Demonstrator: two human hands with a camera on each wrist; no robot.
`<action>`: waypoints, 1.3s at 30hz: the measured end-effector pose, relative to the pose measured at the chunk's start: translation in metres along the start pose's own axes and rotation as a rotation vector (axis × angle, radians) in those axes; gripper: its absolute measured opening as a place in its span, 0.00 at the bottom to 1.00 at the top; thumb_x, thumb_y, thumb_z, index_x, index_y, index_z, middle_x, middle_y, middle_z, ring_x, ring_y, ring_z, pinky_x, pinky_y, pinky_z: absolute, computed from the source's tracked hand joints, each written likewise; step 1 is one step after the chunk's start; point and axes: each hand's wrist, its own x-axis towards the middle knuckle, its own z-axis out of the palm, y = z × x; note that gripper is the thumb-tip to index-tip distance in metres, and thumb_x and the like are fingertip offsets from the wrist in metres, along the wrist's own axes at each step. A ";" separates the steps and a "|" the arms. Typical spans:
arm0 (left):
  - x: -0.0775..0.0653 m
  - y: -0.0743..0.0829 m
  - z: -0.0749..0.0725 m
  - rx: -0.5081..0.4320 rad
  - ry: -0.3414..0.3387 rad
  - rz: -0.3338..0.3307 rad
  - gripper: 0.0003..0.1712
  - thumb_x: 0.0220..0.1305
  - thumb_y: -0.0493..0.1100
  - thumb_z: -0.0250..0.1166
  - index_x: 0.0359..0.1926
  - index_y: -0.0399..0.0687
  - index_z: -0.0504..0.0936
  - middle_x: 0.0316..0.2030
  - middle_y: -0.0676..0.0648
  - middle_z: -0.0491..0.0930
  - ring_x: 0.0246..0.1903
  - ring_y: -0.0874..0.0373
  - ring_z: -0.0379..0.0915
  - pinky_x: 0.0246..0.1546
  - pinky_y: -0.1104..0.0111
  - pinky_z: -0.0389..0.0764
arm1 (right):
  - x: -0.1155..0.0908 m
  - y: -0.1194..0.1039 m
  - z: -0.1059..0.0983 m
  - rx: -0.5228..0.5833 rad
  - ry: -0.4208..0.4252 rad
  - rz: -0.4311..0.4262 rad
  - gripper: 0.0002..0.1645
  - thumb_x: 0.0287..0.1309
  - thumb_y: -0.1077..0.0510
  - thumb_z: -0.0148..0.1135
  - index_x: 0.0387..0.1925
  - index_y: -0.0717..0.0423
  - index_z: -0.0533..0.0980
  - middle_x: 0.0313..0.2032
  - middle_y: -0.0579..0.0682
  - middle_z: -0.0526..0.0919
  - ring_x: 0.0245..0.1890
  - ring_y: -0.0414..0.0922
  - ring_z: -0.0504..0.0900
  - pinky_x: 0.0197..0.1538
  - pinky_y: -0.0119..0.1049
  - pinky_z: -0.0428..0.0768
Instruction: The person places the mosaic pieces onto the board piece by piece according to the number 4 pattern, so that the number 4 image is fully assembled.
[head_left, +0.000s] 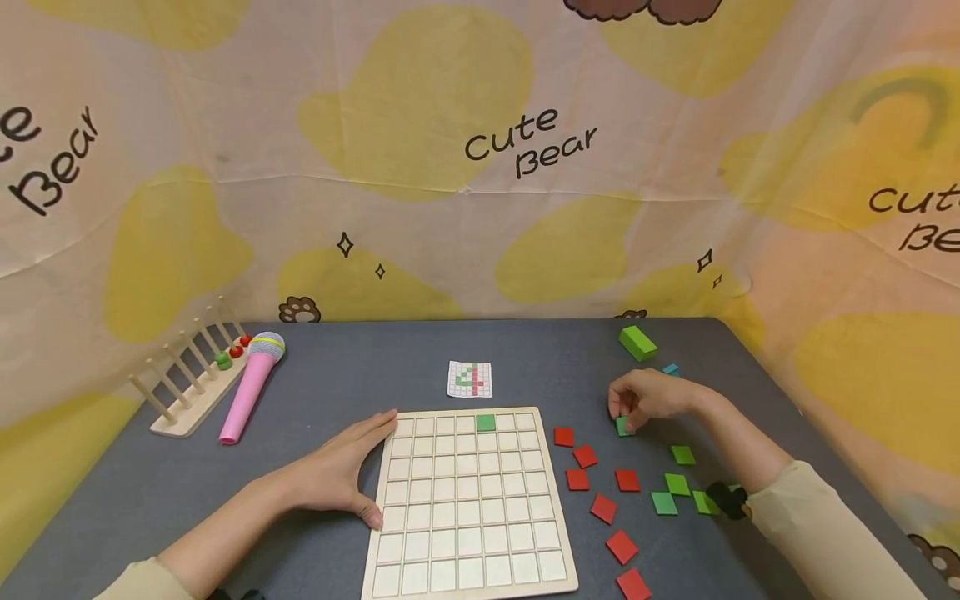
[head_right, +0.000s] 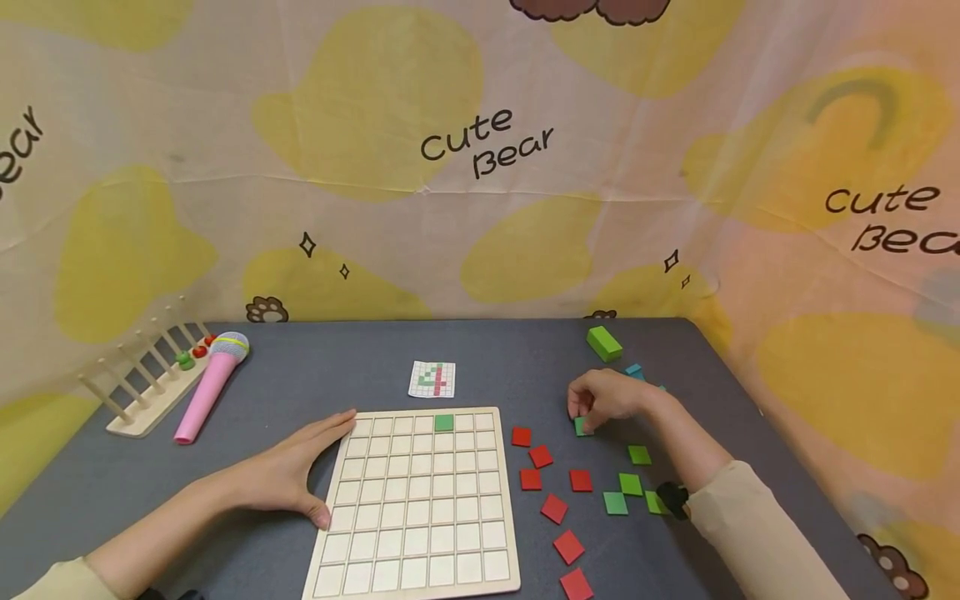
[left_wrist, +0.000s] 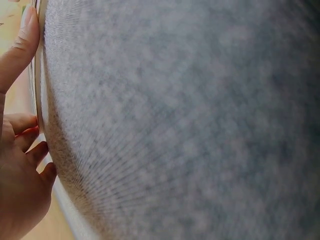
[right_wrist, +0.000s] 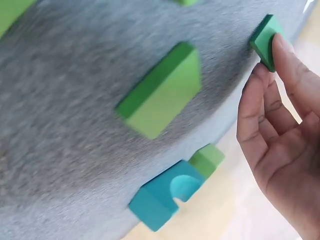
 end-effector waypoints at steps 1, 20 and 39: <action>0.000 0.000 0.000 -0.001 -0.001 0.000 0.77 0.26 0.71 0.79 0.74 0.35 0.58 0.76 0.35 0.55 0.73 0.32 0.53 0.66 0.36 0.61 | 0.001 -0.002 0.000 -0.002 0.002 -0.010 0.07 0.52 0.67 0.69 0.33 0.58 0.78 0.28 0.49 0.77 0.27 0.38 0.72 0.32 0.30 0.73; 0.001 0.001 -0.003 0.004 -0.002 0.009 0.76 0.27 0.70 0.79 0.74 0.35 0.58 0.76 0.35 0.55 0.73 0.31 0.53 0.66 0.36 0.61 | 0.034 -0.048 0.014 0.073 0.160 -0.085 0.07 0.56 0.62 0.69 0.37 0.55 0.79 0.31 0.51 0.83 0.30 0.42 0.79 0.34 0.33 0.79; 0.000 0.001 -0.003 0.004 -0.002 0.013 0.76 0.27 0.70 0.79 0.74 0.35 0.57 0.76 0.35 0.54 0.73 0.32 0.53 0.66 0.36 0.61 | 0.076 -0.107 0.036 0.087 0.163 -0.173 0.06 0.58 0.64 0.67 0.37 0.52 0.81 0.33 0.49 0.84 0.34 0.41 0.79 0.40 0.31 0.80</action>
